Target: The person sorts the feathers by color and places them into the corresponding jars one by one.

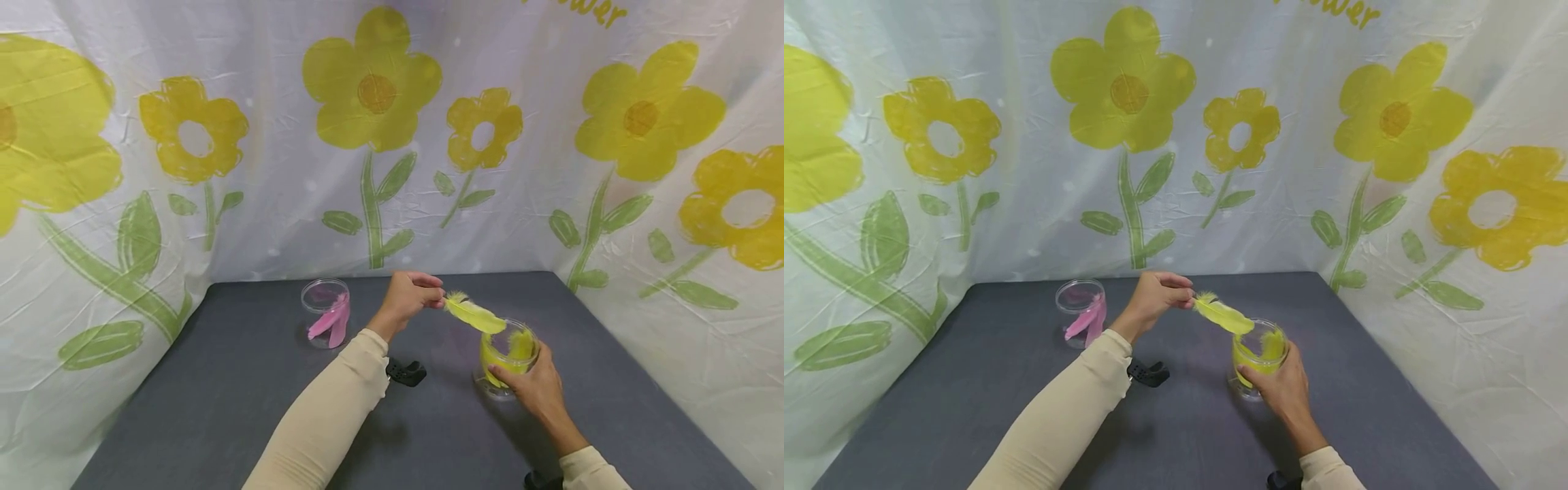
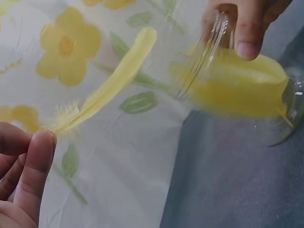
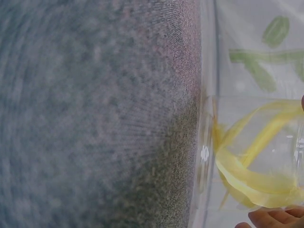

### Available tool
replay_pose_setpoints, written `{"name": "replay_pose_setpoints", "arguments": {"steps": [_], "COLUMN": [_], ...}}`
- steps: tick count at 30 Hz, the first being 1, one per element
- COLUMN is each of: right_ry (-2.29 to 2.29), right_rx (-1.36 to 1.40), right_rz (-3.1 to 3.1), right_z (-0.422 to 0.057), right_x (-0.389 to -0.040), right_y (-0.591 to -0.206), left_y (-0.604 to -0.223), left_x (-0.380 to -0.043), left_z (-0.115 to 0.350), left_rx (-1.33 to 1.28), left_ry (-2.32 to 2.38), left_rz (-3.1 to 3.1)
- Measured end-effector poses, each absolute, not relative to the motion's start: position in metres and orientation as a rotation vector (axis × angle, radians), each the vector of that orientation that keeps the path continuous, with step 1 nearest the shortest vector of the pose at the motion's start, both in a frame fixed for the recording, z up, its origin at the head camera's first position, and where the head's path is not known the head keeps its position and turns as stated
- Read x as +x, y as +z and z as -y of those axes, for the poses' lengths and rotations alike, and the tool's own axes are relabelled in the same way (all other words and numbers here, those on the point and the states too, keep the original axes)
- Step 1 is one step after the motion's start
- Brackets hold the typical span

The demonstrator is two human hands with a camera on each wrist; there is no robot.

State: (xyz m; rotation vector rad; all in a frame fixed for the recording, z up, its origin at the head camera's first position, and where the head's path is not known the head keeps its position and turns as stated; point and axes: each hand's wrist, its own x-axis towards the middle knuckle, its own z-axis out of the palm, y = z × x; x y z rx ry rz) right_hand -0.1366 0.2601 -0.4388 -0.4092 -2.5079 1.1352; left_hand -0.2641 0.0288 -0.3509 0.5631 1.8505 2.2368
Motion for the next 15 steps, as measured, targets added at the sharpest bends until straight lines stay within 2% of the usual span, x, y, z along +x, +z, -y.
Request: {"name": "replay_pose_setpoints", "arguments": {"steps": [15], "right_ry": [1.148], "right_rx": [-0.406], "right_rz": [2.499], "right_z": [-0.261], "right_x": [-0.138], "right_y": [-0.439], "left_y": [-0.343], "left_x": [-0.244], "left_z": [-0.080], "left_rx": [0.648], "left_ry": [2.024], "left_rz": [-2.147]}}
